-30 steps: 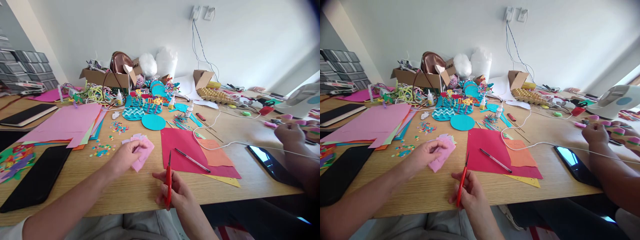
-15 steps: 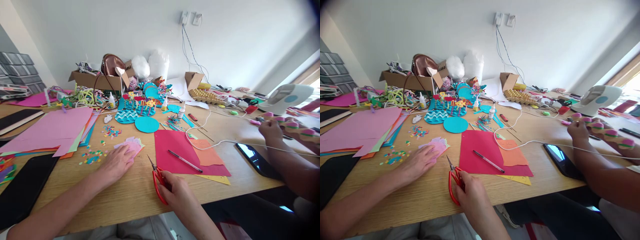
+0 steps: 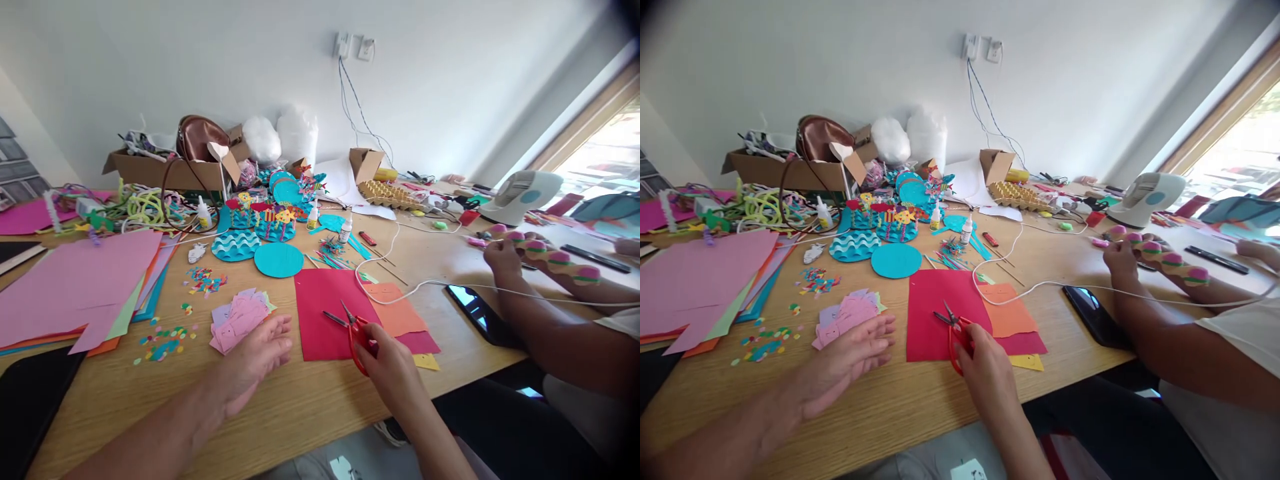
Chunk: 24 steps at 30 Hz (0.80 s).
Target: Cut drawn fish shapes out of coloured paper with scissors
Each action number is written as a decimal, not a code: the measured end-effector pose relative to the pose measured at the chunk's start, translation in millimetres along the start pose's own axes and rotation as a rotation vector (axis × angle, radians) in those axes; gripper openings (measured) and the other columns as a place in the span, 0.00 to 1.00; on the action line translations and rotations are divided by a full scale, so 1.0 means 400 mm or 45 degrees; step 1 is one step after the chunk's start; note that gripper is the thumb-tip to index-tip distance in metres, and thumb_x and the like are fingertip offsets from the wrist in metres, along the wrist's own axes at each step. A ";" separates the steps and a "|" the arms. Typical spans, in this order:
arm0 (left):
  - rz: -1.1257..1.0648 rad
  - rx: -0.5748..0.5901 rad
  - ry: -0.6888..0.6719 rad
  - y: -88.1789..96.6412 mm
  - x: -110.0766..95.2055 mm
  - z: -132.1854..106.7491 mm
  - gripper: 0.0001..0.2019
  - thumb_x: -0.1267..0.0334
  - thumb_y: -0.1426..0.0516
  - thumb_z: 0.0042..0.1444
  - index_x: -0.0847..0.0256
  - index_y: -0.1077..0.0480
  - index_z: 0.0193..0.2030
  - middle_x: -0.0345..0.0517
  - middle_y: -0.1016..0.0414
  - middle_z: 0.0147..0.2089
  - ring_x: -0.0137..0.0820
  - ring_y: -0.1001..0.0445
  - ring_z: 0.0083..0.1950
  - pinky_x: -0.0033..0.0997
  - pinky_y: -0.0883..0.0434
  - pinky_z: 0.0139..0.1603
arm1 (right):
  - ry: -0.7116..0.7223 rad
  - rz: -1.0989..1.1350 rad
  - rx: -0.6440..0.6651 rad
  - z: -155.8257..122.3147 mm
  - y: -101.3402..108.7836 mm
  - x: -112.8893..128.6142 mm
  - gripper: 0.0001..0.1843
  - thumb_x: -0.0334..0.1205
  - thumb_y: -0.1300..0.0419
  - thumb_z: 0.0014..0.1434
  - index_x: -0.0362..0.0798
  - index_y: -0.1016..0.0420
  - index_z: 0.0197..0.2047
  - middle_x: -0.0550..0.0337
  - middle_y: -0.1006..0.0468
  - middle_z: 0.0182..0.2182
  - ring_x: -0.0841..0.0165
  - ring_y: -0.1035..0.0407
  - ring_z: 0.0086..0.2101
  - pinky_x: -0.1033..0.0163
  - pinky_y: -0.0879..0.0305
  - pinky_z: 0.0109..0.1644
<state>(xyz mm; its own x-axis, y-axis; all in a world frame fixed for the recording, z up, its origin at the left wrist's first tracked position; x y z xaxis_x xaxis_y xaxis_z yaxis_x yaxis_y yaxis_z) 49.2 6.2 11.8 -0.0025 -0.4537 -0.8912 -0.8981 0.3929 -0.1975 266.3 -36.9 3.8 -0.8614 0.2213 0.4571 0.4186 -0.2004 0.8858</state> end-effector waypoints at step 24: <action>-0.439 0.137 0.105 -0.061 0.001 0.056 0.09 0.72 0.43 0.48 0.64 0.29 0.39 0.47 0.28 0.39 0.29 0.30 0.38 0.30 0.35 0.39 | -0.272 -0.629 0.156 0.116 0.056 -0.081 0.14 0.38 0.53 0.61 0.46 0.31 0.47 0.44 0.21 0.38 0.54 0.25 0.37 0.57 0.38 0.34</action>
<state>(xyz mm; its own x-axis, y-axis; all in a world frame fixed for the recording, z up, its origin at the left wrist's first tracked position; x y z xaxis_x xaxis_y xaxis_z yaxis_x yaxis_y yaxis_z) 80.9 14.3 6.9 0.2527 -0.6351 -0.7299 -0.8010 0.2859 -0.5260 317.0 -4.4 12.6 -0.8917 0.4521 -0.0204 0.0210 0.0863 0.9960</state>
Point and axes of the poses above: each hand's wrist, its own z-axis towards the middle knuckle, its own y-axis out of the back of the hand, x = y × z, the point moved 3 cm from there along z, towards the middle knuckle
